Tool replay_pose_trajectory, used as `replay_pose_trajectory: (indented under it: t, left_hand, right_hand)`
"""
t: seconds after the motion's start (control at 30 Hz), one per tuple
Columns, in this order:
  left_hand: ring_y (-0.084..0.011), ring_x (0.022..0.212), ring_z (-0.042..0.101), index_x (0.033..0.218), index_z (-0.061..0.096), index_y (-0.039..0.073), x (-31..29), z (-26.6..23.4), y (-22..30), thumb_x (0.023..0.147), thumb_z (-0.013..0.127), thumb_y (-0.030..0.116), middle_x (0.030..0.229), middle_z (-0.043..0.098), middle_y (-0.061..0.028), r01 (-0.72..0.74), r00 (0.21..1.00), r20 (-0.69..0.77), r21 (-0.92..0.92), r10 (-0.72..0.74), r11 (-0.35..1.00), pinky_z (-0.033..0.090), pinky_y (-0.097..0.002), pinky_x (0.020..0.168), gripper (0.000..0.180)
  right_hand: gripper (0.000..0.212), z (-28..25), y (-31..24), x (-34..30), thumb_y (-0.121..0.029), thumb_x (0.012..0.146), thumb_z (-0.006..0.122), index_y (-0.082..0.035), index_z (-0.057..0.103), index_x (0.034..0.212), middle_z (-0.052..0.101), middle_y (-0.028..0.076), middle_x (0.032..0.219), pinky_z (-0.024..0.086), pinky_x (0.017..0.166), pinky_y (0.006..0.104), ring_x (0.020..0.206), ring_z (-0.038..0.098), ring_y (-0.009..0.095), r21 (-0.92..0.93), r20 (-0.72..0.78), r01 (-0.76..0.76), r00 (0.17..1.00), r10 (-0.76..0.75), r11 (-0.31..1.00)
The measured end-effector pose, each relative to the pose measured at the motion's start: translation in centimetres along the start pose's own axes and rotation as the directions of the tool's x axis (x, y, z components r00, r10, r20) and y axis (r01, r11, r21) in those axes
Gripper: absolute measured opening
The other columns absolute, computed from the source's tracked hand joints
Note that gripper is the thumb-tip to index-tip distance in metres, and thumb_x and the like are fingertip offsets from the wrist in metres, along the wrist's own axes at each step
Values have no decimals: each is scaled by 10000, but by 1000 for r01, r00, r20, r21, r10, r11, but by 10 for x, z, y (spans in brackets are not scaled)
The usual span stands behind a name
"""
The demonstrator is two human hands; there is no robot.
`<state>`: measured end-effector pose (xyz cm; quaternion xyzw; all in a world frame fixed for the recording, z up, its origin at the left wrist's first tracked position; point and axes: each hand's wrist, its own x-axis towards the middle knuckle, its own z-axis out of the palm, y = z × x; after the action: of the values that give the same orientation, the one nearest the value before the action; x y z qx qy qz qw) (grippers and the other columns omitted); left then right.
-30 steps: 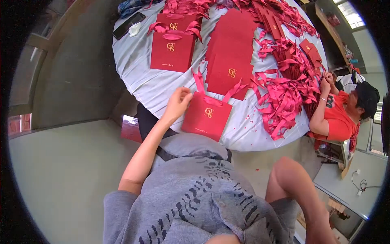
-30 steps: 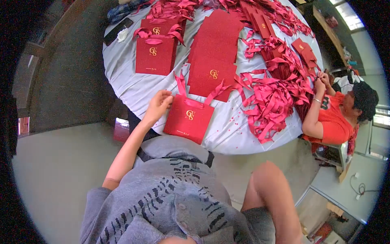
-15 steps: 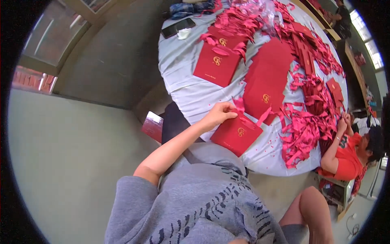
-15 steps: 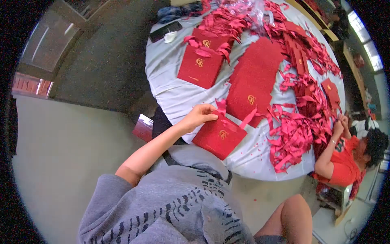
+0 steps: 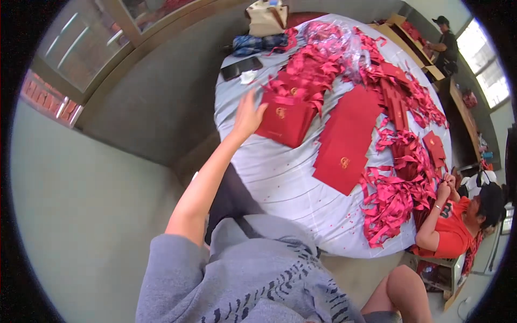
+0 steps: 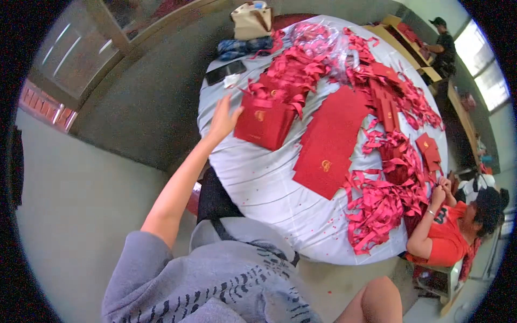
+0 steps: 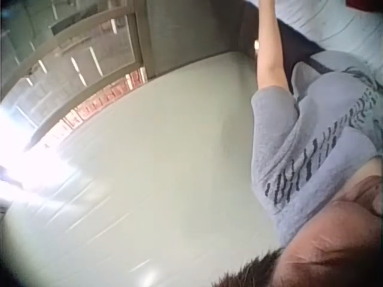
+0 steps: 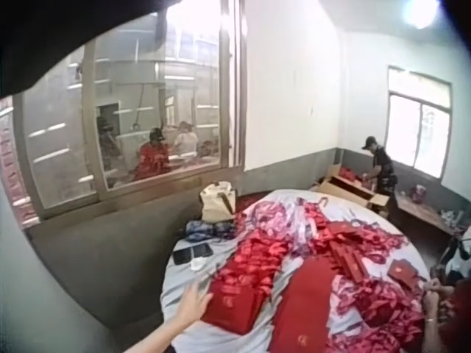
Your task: The person attaches ribbon handles to paper gift bags by hand, threading ribbon strips through the slots and stacking the assembled bags on the table.
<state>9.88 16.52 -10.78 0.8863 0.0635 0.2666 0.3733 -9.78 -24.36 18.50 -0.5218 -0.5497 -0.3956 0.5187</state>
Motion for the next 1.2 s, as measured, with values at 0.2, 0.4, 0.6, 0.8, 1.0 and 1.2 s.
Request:
replay_pose_trajectory:
  t: [0.2,0.4,0.6,0.8,1.0,1.2]
  left_hand:
    - [-383,971,474,1159,452,-19,-84,-7,-28,792,589,77,1022,498,-211,146,989,-57,159,-138,976,389,-444,855,403]
    - [-349,972,476,1058,523,-16,-102,-1,-28,771,567,62,1023,502,-184,67,995,-89,306,-41,950,391,-419,872,300]
    - [-324,922,492,957,549,11,-100,6,-32,769,523,76,952,508,-164,60,991,-134,278,-23,959,408,-406,819,200]
    - [-318,913,480,954,524,21,-101,1,-33,759,550,72,944,486,-148,93,982,-183,283,-41,954,408,-399,812,204]
    - [-296,893,474,958,519,36,-106,7,-34,716,531,54,936,474,-132,72,986,-168,348,-13,935,408,-382,801,244]
    - [-294,896,477,984,515,41,-101,6,-30,688,513,37,955,470,-128,82,993,-111,382,-43,921,412,-375,803,296]
  right_hand:
    - [293,9,8,-12,-145,890,502,-10,486,1149,525,132,1117,418,840,407,989,493,266,83,1,-219,976,220,972]
    - [290,33,46,-24,-143,885,503,-5,482,1139,531,135,1088,429,808,403,949,503,265,312,105,-458,887,449,832]
    - [287,82,79,-43,-141,881,504,0,478,1129,538,139,1060,439,776,399,909,514,264,518,299,-662,733,611,541]
    - [285,112,101,-45,-140,877,505,6,474,1119,544,143,1032,450,745,395,869,525,263,544,522,-806,543,657,234]
    - [282,134,123,-35,-138,872,506,11,469,1110,550,146,1004,461,713,391,828,536,262,460,665,-888,355,657,15]
    - [280,155,144,-13,-136,868,507,16,465,1100,556,150,975,471,681,387,788,546,261,321,695,-930,103,712,-178]
